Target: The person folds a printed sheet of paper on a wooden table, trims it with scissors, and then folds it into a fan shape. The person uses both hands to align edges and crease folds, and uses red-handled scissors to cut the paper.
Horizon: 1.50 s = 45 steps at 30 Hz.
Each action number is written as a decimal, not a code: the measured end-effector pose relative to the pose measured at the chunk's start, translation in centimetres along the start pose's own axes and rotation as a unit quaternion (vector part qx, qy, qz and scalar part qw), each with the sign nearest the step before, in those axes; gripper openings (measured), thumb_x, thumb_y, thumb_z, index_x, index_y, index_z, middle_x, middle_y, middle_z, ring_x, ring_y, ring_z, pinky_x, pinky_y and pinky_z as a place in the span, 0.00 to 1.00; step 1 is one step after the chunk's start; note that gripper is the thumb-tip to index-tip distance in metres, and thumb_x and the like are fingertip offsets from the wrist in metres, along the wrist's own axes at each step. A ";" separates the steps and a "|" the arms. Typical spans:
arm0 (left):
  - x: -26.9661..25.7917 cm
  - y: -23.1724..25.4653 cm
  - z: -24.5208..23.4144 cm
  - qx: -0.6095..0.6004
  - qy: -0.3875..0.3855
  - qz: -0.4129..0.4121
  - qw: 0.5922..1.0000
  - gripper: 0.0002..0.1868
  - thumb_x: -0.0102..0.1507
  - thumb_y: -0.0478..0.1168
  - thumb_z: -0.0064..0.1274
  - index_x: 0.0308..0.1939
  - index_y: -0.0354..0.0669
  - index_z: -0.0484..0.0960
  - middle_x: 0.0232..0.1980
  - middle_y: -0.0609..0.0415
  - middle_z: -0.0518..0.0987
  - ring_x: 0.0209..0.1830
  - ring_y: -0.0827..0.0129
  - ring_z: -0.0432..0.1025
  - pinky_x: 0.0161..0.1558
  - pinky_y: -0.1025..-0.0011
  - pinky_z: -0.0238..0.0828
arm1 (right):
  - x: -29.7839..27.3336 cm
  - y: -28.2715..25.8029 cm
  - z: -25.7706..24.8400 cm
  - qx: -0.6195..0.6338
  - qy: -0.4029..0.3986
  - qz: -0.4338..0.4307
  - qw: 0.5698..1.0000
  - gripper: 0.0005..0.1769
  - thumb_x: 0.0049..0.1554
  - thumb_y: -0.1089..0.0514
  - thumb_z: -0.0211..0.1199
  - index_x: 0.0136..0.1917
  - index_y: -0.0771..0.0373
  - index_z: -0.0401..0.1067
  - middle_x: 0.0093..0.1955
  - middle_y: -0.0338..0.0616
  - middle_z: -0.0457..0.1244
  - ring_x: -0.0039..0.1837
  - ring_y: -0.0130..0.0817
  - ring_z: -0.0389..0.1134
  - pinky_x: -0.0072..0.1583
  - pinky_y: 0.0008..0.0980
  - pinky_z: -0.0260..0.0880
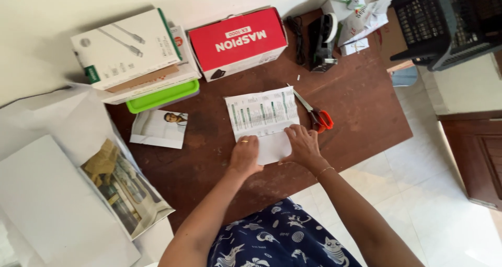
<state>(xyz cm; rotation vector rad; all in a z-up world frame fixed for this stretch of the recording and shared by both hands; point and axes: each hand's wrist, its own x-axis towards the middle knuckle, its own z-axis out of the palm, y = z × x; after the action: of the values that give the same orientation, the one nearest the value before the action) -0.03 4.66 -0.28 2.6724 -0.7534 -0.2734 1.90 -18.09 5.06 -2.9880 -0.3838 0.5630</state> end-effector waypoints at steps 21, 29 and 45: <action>12.3 3.4 -5.0 0.079 0.170 0.036 0.982 0.42 0.38 0.36 0.67 0.57 0.30 0.74 0.49 0.47 0.71 0.53 0.55 0.69 0.59 0.65 0.68 | 9.2 10.6 -4.4 0.400 0.364 0.240 0.806 0.13 0.62 0.52 0.67 0.57 0.61 0.78 0.52 0.45 0.71 0.51 0.36 0.73 0.55 0.33 0.72; 17.5 5.2 -5.0 0.076 0.134 0.012 0.988 0.41 0.41 0.34 0.65 0.60 0.30 0.72 0.50 0.46 0.70 0.52 0.56 0.68 0.58 0.66 0.67 | 13.7 15.5 -6.8 0.414 0.332 0.278 0.800 0.15 0.61 0.53 0.65 0.60 0.58 0.78 0.49 0.42 0.71 0.49 0.31 0.71 0.53 0.34 0.71; 17.7 5.3 -2.1 0.062 0.114 -0.020 0.991 0.47 0.39 0.39 0.69 0.62 0.29 0.70 0.53 0.45 0.71 0.57 0.54 0.68 0.59 0.64 0.66 | 17.2 19.5 -3.1 0.769 0.203 0.196 0.574 0.12 0.65 0.56 0.62 0.57 0.64 0.66 0.51 0.41 0.64 0.51 0.29 0.66 0.48 0.31 0.69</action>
<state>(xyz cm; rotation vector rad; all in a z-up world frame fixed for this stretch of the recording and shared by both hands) 12.94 -8.39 2.12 2.7751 -0.6659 0.0708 23.03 -32.56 -0.42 -1.2876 0.5830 0.0251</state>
